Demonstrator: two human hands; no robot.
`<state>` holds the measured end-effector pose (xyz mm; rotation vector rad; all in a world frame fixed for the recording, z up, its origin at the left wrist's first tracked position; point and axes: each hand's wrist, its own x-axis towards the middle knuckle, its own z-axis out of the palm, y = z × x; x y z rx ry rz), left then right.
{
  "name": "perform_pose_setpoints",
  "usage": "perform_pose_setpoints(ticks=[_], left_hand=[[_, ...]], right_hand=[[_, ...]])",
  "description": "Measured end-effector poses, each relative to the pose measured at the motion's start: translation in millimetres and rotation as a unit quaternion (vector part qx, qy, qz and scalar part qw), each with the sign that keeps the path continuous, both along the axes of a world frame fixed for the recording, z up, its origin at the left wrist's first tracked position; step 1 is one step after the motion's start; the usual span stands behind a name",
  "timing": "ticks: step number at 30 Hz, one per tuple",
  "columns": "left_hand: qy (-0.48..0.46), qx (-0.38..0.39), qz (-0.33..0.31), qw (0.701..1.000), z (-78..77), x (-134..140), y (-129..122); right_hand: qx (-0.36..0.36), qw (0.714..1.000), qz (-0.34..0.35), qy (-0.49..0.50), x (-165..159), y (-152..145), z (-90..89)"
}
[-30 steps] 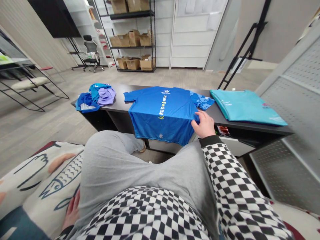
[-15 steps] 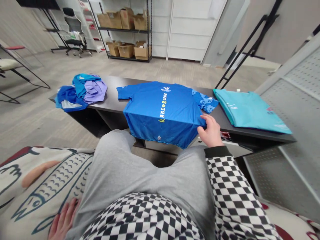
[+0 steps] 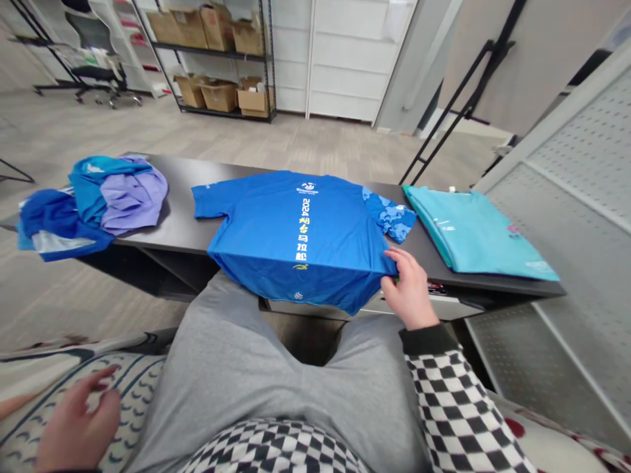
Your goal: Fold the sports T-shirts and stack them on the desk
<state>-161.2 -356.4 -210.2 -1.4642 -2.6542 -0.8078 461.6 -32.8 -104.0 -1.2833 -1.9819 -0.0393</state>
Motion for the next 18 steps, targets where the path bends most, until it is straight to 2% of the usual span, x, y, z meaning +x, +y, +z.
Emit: perform_pose_setpoints(ticks=[1, 4, 6, 8, 12, 15, 18], left_hand=[[-0.007, 0.05, 0.0, 0.999, 10.2, -1, 31], [0.006, 0.139, -0.099, 0.985, 45.0, 14, 118], [0.02, 0.171, -0.175, 0.969, 67.1, 33, 163], [0.035, 0.206, -0.228, 0.951, 85.3, 52, 195], [0.031, 0.26, -0.25, 0.932, 108.1, 85, 227], [0.017, 0.278, -0.24, 0.93, 116.1, 102, 239], [0.028, 0.256, -0.263, 0.93, 119.1, 111, 249]], right_hand=[[-0.006, 1.0, 0.003, 0.001, 1, -1, 0.9], [-0.026, 1.0, 0.008, 0.0, 4, -4, 4.3], [-0.033, 0.999, 0.006, -0.002, 3, -6, 6.9], [-0.032, 0.999, 0.008, -0.005, 3, -7, 9.3], [-0.023, 1.0, 0.013, -0.015, 3, -8, 10.8], [-0.021, 0.999, 0.013, -0.022, 4, -7, 9.8], [-0.017, 0.999, 0.019, -0.026, 6, -5, 8.8]])
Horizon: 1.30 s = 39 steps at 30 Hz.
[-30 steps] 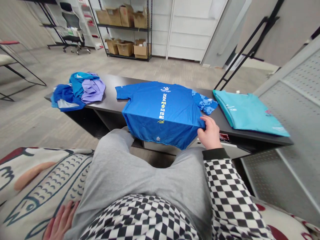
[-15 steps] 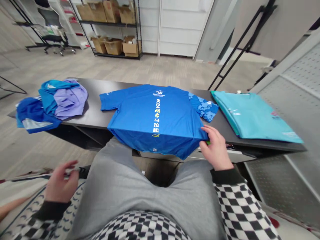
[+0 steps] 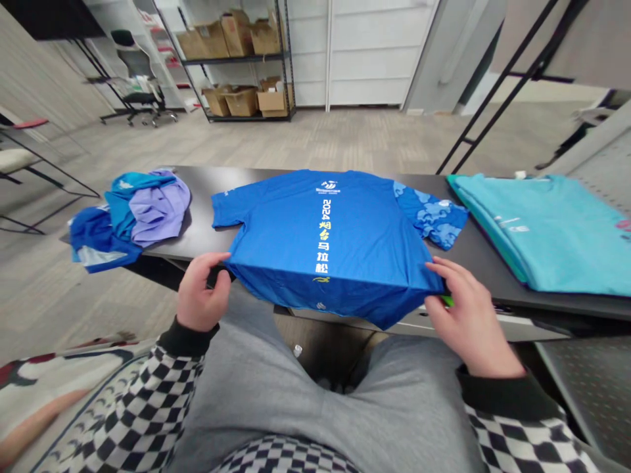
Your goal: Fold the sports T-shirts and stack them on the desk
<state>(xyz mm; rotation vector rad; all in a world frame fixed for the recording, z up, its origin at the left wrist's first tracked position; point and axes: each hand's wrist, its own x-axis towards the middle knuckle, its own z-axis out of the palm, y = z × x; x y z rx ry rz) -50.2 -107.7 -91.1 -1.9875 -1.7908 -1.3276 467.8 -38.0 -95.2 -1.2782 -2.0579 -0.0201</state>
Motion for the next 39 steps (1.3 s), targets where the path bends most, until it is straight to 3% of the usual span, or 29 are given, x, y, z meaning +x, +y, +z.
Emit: perform_pose_setpoints(ticks=[2, 5, 9, 18, 28, 31, 36, 39], left_hand=[[0.023, -0.015, -0.002, 1.0, -0.3, 1, 5], [0.027, -0.024, 0.056, 0.998, -2.0, -5, 11], [0.027, -0.047, 0.129, 0.99, -1.7, -19, 19], [0.026, -0.084, 0.136, 0.987, 0.9, -35, 30], [0.044, -0.066, 0.141, 0.987, -4.1, -40, 24], [0.058, -0.034, 0.099, 0.993, -3.0, -41, 23], [0.09, -0.074, -0.067, 0.991, -1.0, -53, 24], [0.094, -0.075, -0.092, 0.988, -5.6, -66, 28]], right_hand=[[0.007, 1.0, 0.006, 0.0, 2, 1, -1.7], [0.025, 1.0, 0.013, -0.005, 5, 0, -7.8], [0.047, 0.997, -0.052, -0.015, 12, -1, -19.0], [0.033, 0.994, -0.103, 0.013, 17, 7, -20.2], [0.009, 0.997, -0.081, -0.01, 11, 2, -6.0], [0.006, 0.998, -0.064, 0.013, 6, -5, -0.7], [0.023, 0.998, -0.043, 0.042, 11, -15, 0.2], [0.008, 0.999, -0.04, 0.022, 20, -17, -0.6]])
